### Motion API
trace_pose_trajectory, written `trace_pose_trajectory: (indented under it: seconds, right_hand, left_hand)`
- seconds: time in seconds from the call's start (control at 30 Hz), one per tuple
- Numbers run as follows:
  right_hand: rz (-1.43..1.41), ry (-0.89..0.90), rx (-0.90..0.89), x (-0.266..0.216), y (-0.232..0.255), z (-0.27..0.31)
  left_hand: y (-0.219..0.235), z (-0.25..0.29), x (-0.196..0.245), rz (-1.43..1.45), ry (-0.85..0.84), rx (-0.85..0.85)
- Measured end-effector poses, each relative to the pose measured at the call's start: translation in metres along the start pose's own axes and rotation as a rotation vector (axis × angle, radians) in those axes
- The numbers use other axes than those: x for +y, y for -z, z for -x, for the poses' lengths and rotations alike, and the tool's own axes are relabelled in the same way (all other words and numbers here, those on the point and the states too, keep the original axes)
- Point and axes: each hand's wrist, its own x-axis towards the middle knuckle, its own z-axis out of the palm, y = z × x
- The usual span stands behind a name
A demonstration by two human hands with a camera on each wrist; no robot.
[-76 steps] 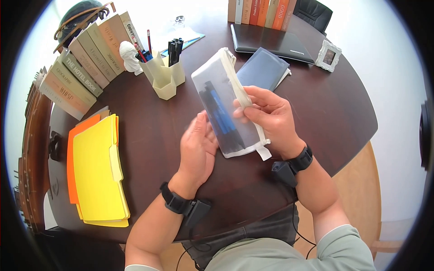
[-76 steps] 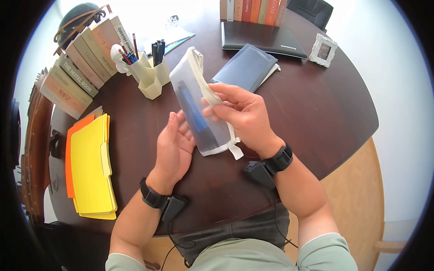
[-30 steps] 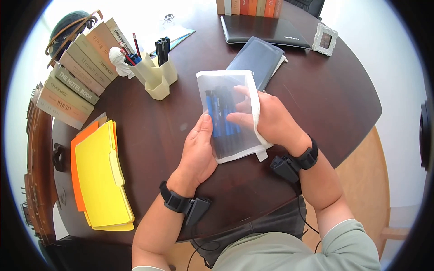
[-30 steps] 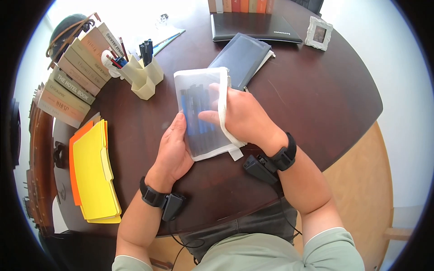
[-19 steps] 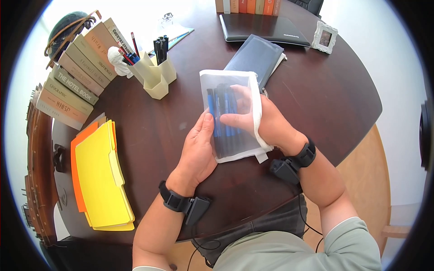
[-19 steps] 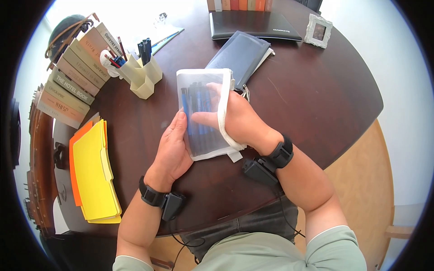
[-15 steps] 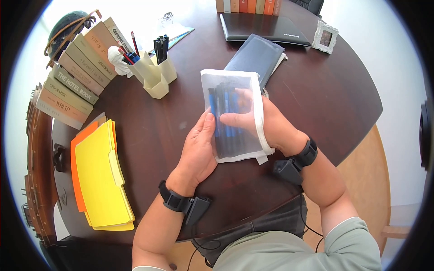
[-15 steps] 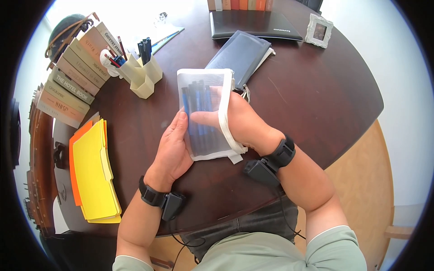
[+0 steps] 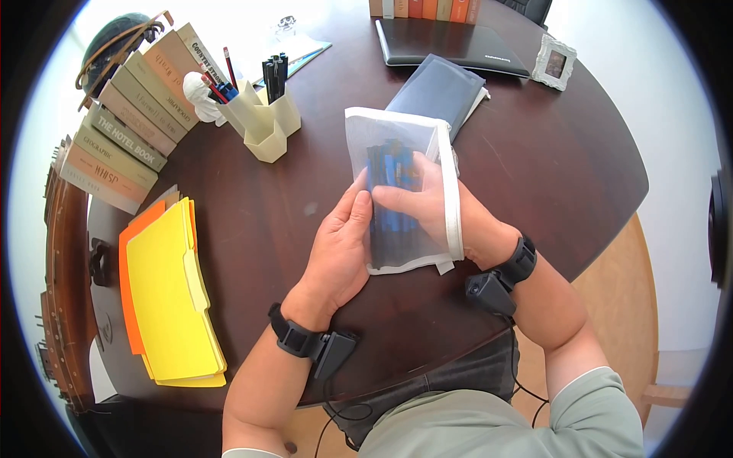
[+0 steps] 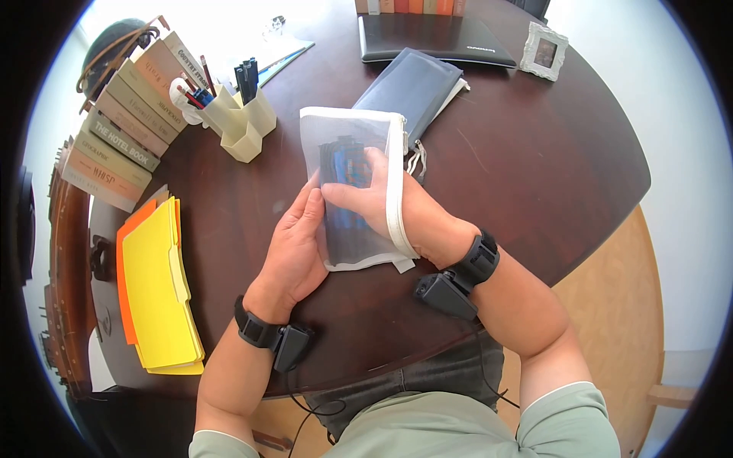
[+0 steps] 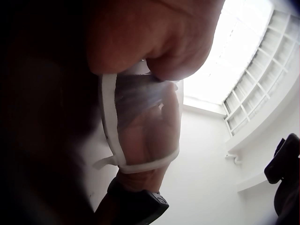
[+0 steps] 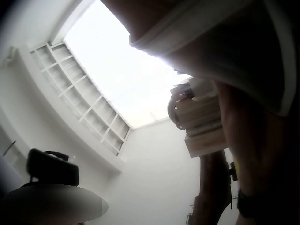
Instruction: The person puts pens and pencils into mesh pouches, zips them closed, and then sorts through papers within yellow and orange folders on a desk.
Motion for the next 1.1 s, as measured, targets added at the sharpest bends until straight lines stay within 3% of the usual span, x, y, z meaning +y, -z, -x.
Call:
trace_pose_trajectory:
  seconds: [0.2,0.5,0.7,0.8,1.1]
  right_hand:
    - [-0.074,0.009,-0.067,-0.003,0.0,0.0]
    - [-0.081,0.004,0.031,-0.016,-0.005,0.007]
    - [-0.301,0.076,0.012,-0.02,0.006,0.008]
    - [-0.344,-0.025,0.057,-0.01,0.015,-0.004]
    - [-0.426,-0.052,0.138,-0.014,0.021,-0.004]
  left_hand:
    - [0.001,0.0,-0.001,0.014,-0.007,-0.01]
    - [-0.007,0.007,0.008,0.039,0.02,0.033]
    - [-0.011,0.01,0.013,0.102,0.03,0.109]
    - [-0.007,0.008,0.011,0.166,-0.016,0.09]
    - [-0.006,0.008,0.012,0.203,-0.032,0.138]
